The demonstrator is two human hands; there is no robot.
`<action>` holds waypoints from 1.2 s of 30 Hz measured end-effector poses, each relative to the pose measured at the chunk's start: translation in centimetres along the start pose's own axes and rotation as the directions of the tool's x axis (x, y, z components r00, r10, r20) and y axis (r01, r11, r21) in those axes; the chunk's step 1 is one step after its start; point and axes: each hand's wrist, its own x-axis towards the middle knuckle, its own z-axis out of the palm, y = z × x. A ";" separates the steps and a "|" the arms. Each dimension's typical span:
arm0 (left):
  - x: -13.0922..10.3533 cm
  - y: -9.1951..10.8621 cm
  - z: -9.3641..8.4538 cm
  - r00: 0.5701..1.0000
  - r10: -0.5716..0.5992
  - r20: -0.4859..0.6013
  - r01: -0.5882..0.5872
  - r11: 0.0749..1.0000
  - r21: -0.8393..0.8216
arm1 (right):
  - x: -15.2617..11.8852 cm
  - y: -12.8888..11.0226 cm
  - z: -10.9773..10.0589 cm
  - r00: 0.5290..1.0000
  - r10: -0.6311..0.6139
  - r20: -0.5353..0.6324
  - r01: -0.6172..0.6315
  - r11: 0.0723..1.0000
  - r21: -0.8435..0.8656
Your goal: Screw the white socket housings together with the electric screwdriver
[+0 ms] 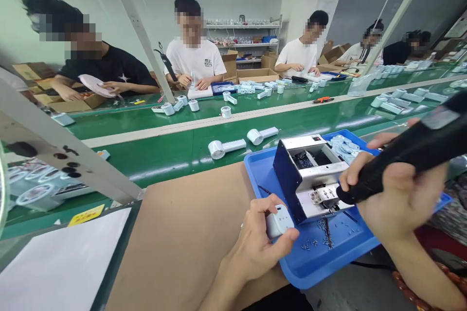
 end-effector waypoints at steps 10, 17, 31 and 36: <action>1.2 1.6 -0.9 0.983 -0.167 0.079 0.169 0.985 -0.021 | -1.2 -1.4 0.8 0.985 0.168 -0.035 -0.168 0.986 -0.003; 1.5 1.6 -0.9 0.995 -0.075 0.069 0.073 0.997 0.024 | -0.2 -5.9 7.2 0.967 0.240 -0.088 -0.199 0.923 0.329; 1.4 1.5 -0.6 0.996 -0.053 0.068 0.052 0.999 0.014 | -0.5 -6.1 9.0 0.960 0.279 -0.008 -0.268 0.931 0.247; 1.3 1.7 -0.3 0.997 -0.053 0.056 0.053 0.999 0.006 | 0.1 -6.5 9.7 0.897 0.441 -0.042 -0.434 0.894 0.114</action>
